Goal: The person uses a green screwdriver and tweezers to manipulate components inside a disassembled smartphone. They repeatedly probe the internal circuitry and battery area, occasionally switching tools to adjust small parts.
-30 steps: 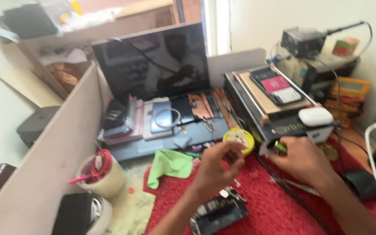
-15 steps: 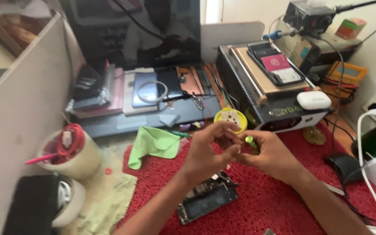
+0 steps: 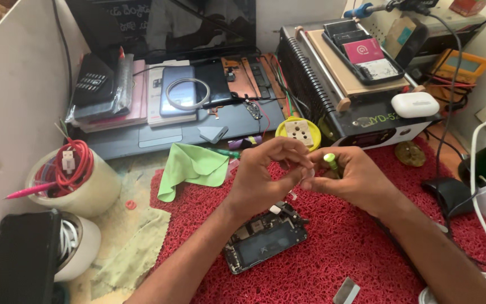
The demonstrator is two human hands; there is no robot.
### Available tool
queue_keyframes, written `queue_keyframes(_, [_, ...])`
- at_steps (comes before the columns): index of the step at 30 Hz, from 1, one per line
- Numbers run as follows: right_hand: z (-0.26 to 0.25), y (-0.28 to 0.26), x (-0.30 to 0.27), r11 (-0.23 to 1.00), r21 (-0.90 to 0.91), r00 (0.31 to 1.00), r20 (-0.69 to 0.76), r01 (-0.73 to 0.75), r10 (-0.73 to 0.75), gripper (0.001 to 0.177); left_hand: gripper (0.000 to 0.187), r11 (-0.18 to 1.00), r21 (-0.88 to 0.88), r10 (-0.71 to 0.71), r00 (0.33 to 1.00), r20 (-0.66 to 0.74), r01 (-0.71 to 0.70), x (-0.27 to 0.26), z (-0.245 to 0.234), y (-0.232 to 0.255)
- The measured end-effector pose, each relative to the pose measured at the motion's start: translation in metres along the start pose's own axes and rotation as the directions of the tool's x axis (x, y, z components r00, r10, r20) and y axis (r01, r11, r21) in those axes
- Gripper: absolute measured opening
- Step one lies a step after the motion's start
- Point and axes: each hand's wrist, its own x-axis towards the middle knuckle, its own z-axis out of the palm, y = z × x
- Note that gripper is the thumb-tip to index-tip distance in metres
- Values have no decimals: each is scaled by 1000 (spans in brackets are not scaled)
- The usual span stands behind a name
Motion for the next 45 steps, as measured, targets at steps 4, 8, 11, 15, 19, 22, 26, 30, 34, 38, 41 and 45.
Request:
queue_keyframes(4, [2, -4, -1, 999, -24, 1000, -13, -25, 25, 38, 31, 999, -29, -39, 999, -15, 39, 1, -3, 0])
queue_keyframes(8, [6, -6, -2, 998, -54, 999, -41, -25, 22, 38, 30, 997, 68, -40, 998, -51, 43, 2, -12, -7])
queue_keyframes(11, [14, -9, -4, 946, -322, 998, -24, 41, -51, 35, 29, 987, 108, -107, 990, -95, 117, 3, -39, -19])
queue_keyframes(15, [37, -22, 0, 817, -572, 996, -80, -75, 35, 32, 22, 967, 106, -222, 970, -97, 232, 5, -76, -35])
queue_keyframes(19, [70, -25, 23, 835, -544, 994, 101, 84, -34, 30, 24, 930, 139, -324, 938, -122, 340, -4, -95, -48])
queue_keyframes(22, [96, -26, 36, 781, -606, 979, 199, 152, -36, 29, 21, 921, 72, -375, 921, -108, 383, -9, -98, -62])
queue_keyframes(26, [108, -28, 39, 607, -732, 949, 278, 308, -147, 29, 19, 963, 199, -166, 981, -96, 182, -12, -97, -79])
queue_keyframes(30, [102, -35, 38, 583, -721, 926, 267, 376, -267, 59, 18, 956, 116, -265, 963, -53, 269, -10, -101, -74])
queue_keyframes(34, [83, -53, 21, 629, -777, 1000, 27, 30, -15, 44, 18, 942, 107, -316, 948, -38, 319, -11, -99, -67])
queue_keyframes(38, [96, -61, -11, 554, -812, 981, 186, 185, -56, 47, 20, 939, 249, -231, 971, -55, 237, -10, -100, -63])
queue_keyframes(41, [126, -49, -25, 367, -844, 902, 431, 392, 28, 77, 21, 929, 302, -203, 977, -65, 213, -10, -99, -65])
queue_keyframes(45, [146, -45, -33, 404, -836, 899, 432, 371, 68, 85, 20, 919, 321, -221, 973, -61, 229, -8, -99, -67])
